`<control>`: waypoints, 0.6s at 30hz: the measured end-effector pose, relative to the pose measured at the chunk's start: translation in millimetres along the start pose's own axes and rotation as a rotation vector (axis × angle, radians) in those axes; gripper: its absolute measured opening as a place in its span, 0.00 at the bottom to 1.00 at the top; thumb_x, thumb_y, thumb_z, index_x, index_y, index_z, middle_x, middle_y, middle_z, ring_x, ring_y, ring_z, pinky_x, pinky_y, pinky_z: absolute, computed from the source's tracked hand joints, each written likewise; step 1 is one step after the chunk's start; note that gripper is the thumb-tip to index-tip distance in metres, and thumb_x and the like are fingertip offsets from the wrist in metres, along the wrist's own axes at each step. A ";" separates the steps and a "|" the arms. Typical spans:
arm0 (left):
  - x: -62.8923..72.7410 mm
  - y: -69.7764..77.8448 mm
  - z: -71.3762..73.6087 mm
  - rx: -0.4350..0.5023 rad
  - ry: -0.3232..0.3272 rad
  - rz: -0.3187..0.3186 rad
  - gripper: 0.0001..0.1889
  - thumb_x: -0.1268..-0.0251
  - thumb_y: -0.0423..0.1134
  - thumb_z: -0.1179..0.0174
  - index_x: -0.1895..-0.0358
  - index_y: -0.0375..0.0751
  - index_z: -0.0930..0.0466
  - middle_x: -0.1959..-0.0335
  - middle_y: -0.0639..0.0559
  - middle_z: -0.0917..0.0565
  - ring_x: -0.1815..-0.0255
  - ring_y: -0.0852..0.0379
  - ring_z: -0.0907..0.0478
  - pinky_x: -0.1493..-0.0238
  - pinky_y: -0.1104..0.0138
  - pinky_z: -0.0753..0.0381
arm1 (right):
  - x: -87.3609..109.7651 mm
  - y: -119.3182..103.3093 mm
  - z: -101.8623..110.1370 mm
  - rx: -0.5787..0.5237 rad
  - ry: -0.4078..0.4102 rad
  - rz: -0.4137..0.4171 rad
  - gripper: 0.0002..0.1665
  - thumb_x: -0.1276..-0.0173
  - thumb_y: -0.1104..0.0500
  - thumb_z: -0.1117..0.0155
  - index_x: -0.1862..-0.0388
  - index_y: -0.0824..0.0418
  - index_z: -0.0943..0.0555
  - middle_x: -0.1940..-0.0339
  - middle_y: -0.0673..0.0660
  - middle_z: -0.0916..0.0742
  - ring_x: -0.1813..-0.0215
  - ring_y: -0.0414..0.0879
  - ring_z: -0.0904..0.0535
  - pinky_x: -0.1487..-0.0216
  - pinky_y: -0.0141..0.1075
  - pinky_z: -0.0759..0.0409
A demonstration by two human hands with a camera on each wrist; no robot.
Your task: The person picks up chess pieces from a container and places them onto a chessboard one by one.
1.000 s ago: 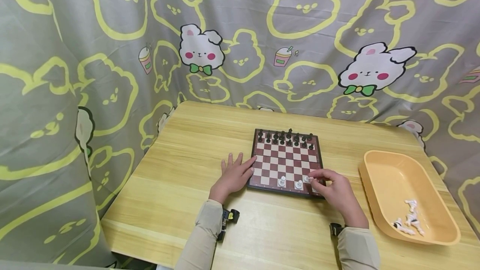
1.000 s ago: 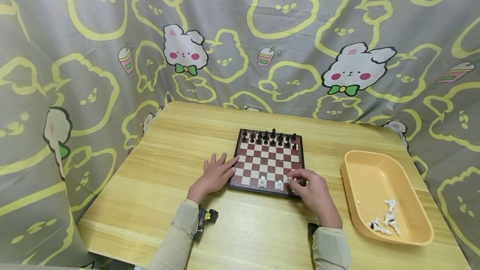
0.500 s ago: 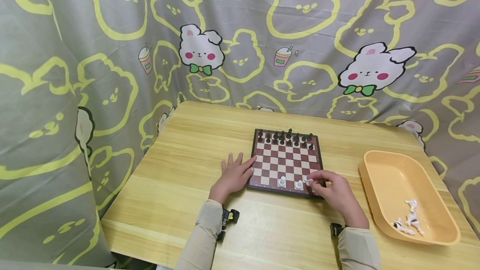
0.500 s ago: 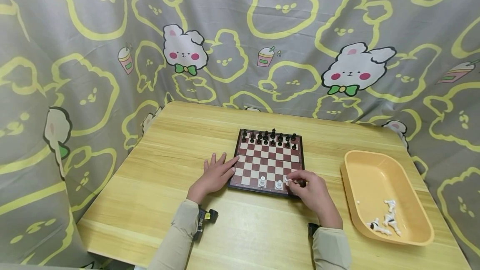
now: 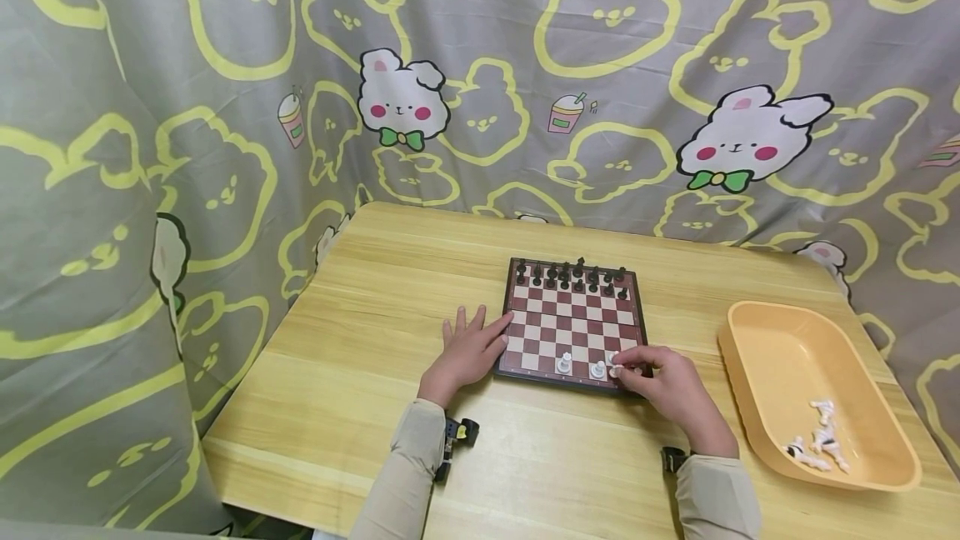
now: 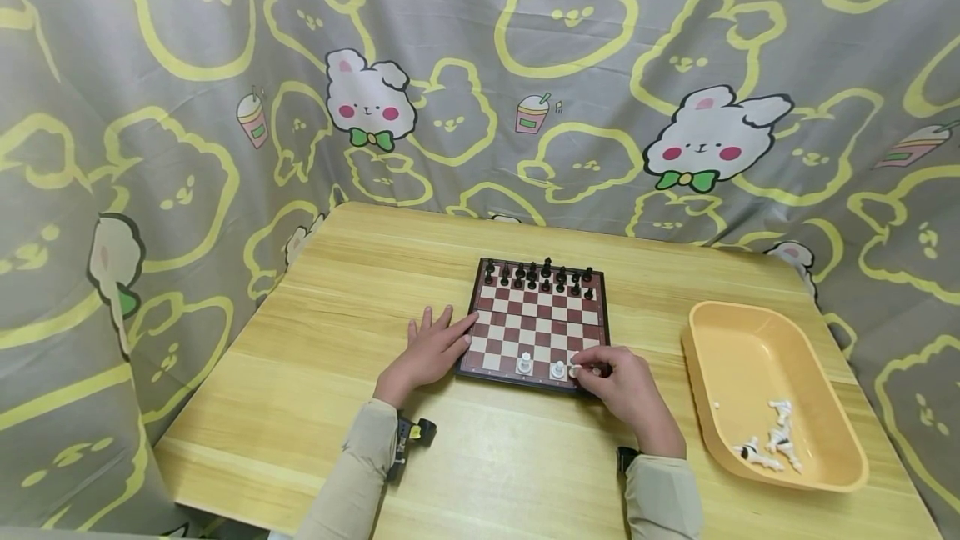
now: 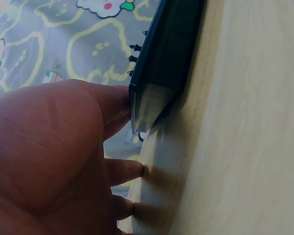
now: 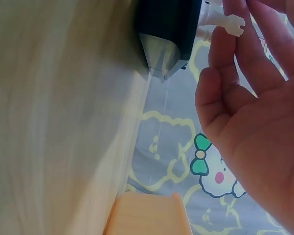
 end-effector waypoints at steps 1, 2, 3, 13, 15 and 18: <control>-0.2 -0.4 -0.4 -0.001 -0.004 0.000 0.26 0.15 0.53 0.59 0.19 0.60 0.37 0.17 0.33 0.48 0.18 0.24 0.67 0.24 0.31 0.72 | 0.0 0.2 -0.2 0.005 -0.003 0.002 0.05 0.34 0.62 0.26 0.61 0.53 0.09 0.57 0.52 0.09 0.50 0.52 0.18 0.46 0.50 0.22; -0.5 -0.9 -0.8 -0.003 -0.006 0.000 0.26 0.15 0.53 0.60 0.19 0.61 0.37 0.17 0.33 0.49 0.18 0.24 0.68 0.24 0.31 0.72 | -0.1 0.2 -0.4 0.007 -0.005 0.003 0.05 0.34 0.62 0.26 0.61 0.53 0.09 0.57 0.52 0.09 0.51 0.52 0.18 0.47 0.49 0.22; -0.7 -1.3 -0.9 -0.004 -0.005 -0.002 0.26 0.15 0.53 0.60 0.19 0.60 0.37 0.17 0.33 0.48 0.18 0.24 0.68 0.24 0.31 0.72 | -0.1 0.2 -0.5 0.010 -0.007 0.002 0.05 0.34 0.62 0.26 0.61 0.53 0.09 0.57 0.52 0.09 0.51 0.52 0.18 0.48 0.49 0.22; -1.7 -1.1 -1.8 -0.014 -0.003 -0.002 0.27 0.15 0.54 0.60 0.19 0.61 0.38 0.17 0.34 0.50 0.18 0.25 0.69 0.24 0.32 0.73 | -0.7 1.9 -1.1 0.018 -0.016 0.000 0.06 0.34 0.63 0.26 0.60 0.54 0.09 0.57 0.53 0.09 0.51 0.53 0.18 0.47 0.50 0.22; -1.6 -1.0 -1.7 -0.014 -0.004 -0.002 0.27 0.15 0.54 0.60 0.19 0.61 0.38 0.17 0.34 0.50 0.18 0.25 0.69 0.24 0.32 0.73 | -0.6 2.3 -1.2 0.019 -0.018 -0.002 0.06 0.34 0.63 0.26 0.60 0.54 0.09 0.57 0.53 0.09 0.52 0.52 0.19 0.48 0.50 0.22; -1.4 -1.1 -1.5 -0.016 -0.006 -0.004 0.27 0.15 0.53 0.60 0.19 0.61 0.38 0.17 0.34 0.49 0.18 0.25 0.68 0.24 0.32 0.73 | -0.2 2.5 -1.2 0.023 -0.020 -0.008 0.06 0.34 0.62 0.26 0.60 0.53 0.09 0.57 0.53 0.09 0.53 0.52 0.19 0.49 0.49 0.22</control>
Point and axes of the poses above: each hand's wrist, its own x-axis away from the middle knuckle, its own z-axis out of the back of the hand, y = z × x, the point moved 5 cm from there along -x, towards the middle knuckle
